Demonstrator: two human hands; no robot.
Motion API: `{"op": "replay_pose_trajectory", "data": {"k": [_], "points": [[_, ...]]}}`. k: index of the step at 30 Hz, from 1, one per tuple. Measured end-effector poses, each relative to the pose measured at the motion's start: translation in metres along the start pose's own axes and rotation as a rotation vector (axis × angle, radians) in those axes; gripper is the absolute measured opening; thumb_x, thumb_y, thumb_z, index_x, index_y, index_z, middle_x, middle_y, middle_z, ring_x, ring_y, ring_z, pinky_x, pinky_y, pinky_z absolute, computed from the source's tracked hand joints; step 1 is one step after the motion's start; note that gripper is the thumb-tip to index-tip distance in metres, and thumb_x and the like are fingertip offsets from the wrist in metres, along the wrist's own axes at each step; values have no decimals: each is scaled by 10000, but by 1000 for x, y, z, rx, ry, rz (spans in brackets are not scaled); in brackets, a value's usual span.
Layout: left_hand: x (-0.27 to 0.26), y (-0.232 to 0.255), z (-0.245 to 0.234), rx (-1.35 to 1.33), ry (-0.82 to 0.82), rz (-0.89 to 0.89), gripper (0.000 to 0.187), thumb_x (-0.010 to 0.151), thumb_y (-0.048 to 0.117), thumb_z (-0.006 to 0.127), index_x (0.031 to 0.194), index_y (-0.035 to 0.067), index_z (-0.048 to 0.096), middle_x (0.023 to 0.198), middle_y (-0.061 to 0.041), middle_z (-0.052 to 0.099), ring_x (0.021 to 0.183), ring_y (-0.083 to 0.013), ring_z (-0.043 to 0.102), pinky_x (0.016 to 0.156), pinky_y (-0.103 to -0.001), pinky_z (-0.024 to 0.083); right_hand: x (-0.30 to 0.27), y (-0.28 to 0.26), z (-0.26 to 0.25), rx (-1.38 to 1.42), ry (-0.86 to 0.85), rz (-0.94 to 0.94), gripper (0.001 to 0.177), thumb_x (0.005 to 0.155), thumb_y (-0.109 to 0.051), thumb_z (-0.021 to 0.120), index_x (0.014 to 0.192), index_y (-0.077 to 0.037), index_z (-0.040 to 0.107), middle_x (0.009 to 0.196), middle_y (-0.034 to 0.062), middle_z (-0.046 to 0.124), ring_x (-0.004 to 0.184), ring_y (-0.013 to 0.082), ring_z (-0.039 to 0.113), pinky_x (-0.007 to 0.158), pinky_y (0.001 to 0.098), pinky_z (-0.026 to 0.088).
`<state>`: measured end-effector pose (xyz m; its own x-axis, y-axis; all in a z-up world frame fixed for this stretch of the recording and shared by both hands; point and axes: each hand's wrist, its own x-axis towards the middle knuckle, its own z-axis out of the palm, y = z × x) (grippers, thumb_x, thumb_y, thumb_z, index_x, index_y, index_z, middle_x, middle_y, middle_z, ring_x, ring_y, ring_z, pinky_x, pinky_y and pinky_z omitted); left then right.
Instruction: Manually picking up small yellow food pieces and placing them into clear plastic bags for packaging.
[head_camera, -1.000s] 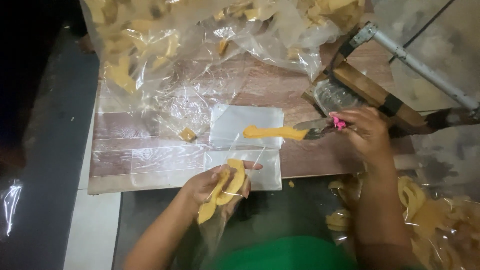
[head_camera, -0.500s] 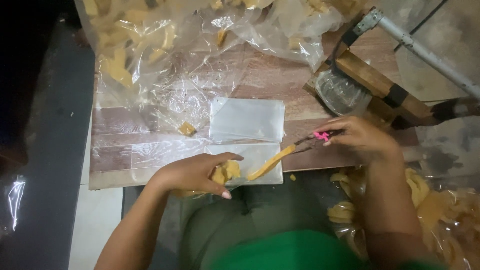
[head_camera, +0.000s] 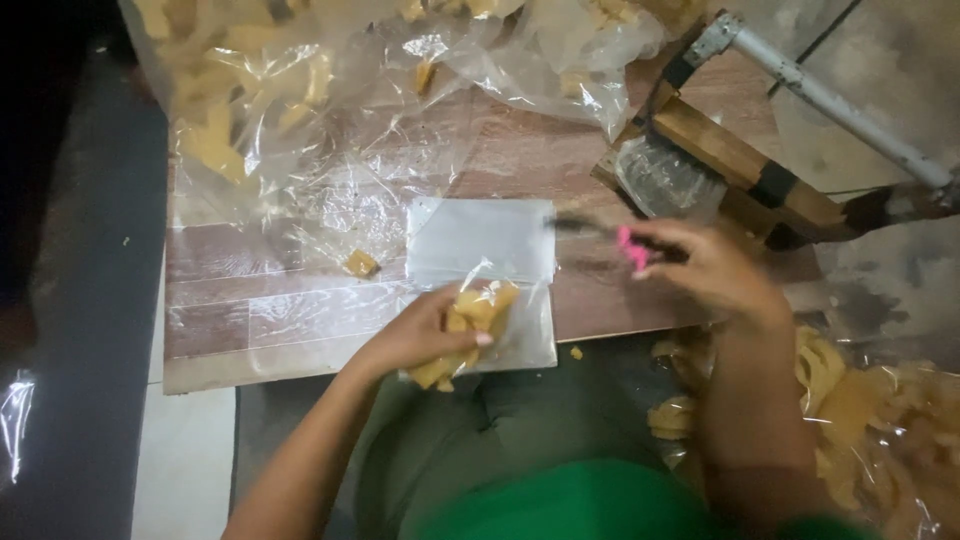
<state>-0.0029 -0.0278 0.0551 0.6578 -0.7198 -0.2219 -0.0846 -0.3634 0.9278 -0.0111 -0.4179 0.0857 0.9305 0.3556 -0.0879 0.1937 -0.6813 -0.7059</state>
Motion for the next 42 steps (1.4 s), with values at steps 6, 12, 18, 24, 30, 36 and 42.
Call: {"op": "replay_pose_trajectory", "data": {"k": [6, 12, 18, 24, 30, 36, 42], "points": [[20, -20, 12, -449, 261, 76, 847, 769, 184, 873, 1516, 167, 474, 1285, -190, 677, 1181, -345, 640, 1016, -487, 535, 7, 74, 58, -369, 299, 238, 677, 816, -274, 817, 1450, -170, 605, 1358, 136, 670, 1210, 342, 649, 998, 476, 515], [35, -12, 37, -520, 273, 59, 849, 743, 235, 889, 1491, 143, 499, 1326, -223, 654, 1221, -398, 626, 1017, -518, 540, 4, 22, 73, -593, 257, 363, 819, 850, -431, 765, 1554, -144, 462, 1529, 181, 499, 1394, 372, 488, 1055, 594, 401], [52, 4, 64, -454, 206, 150, 768, 763, 171, 870, 1442, 43, 534, 1219, -280, 660, 1130, -436, 655, 963, -551, 555, 1, -24, 88, 74, 595, -435, 779, 738, -488, 863, 1313, -8, 652, 1359, 200, 630, 1325, 436, 562, 1112, 561, 399], [62, -7, 83, -514, 196, 148, 672, 777, 133, 863, 1385, 30, 598, 1132, -187, 689, 1031, -294, 671, 910, -453, 590, 11, -33, 95, -21, 688, -504, 207, 826, -329, 849, 805, -175, 711, 756, -36, 711, 778, 245, 708, 835, 368, 456], [65, 0, 85, -431, 337, 283, 661, 717, 156, 916, 1328, 106, 670, 1090, -142, 720, 1025, -263, 702, 902, -443, 581, 4, -21, 73, 233, 753, -424, 600, 834, -692, 673, 926, -101, 623, 1147, 115, 625, 1095, 272, 596, 964, 377, 404], [74, 9, 85, -95, 475, 541, 755, 643, 297, 963, 1282, 54, 644, 1188, -211, 718, 1142, -428, 669, 995, -582, 507, -10, -27, 92, 757, 573, -32, 106, 889, -47, 747, 978, 9, 762, 888, 70, 729, 862, 130, 642, 807, 288, 511], [60, 47, 74, -137, 668, 555, 189, 963, 112, 673, 1112, 79, 785, 1055, -95, 798, 1039, -335, 744, 902, -457, 581, -10, -38, 76, 579, 534, -115, 190, 949, -56, 670, 1084, -7, 794, 968, 150, 804, 935, 181, 704, 857, 374, 562]]}}
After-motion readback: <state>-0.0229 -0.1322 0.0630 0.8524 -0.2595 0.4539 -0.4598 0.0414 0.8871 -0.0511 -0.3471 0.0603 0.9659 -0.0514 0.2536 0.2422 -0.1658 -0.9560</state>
